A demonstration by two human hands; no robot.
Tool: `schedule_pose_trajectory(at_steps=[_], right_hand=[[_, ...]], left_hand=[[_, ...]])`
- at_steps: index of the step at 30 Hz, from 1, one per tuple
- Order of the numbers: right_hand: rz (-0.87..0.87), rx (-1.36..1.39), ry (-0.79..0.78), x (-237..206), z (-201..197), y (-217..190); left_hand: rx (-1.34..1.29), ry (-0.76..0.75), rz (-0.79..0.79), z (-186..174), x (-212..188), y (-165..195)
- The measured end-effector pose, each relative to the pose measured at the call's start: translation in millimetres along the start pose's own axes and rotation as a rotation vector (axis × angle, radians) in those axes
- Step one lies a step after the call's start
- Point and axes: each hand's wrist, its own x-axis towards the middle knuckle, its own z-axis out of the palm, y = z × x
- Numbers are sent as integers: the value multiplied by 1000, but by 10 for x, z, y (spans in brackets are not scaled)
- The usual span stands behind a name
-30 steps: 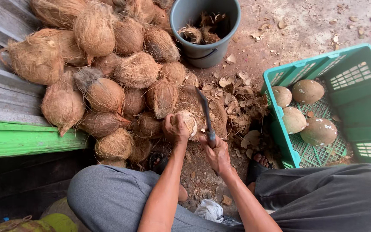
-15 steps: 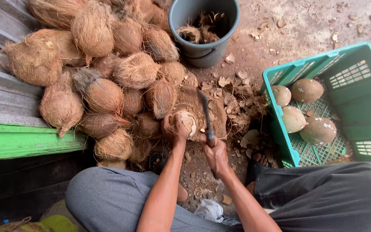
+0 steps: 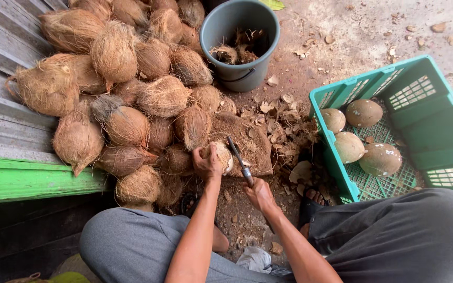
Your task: The person sits on the ground and uses a machete to chop the husk off coconuts one at a time, working over a wooden block. Husked coconuts are placed into a green plastic crate, while discarded husk pieces are tossed aside and some are dropped into a bucket.
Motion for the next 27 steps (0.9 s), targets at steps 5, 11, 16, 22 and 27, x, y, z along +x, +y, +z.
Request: schedule_pose_trajectory(at_steps=[5,11,16,22,27], right_hand=[[-62,-42,20,-61,65,3],[-17,-100,94,-39,-232,172],[39,-36,252,-57,-530,165],[-55,197,175,-241,-569,-134],[-20,177,73,-415,-467,-365]], left_hand=[[-102,116,338,-110,-340,66],[-354,-362,16,-438,-126,142],[-113,-493,367,-335,44,72],[-68,-291,294,62,-48,122],[-25,-138,356,164,-106,160]])
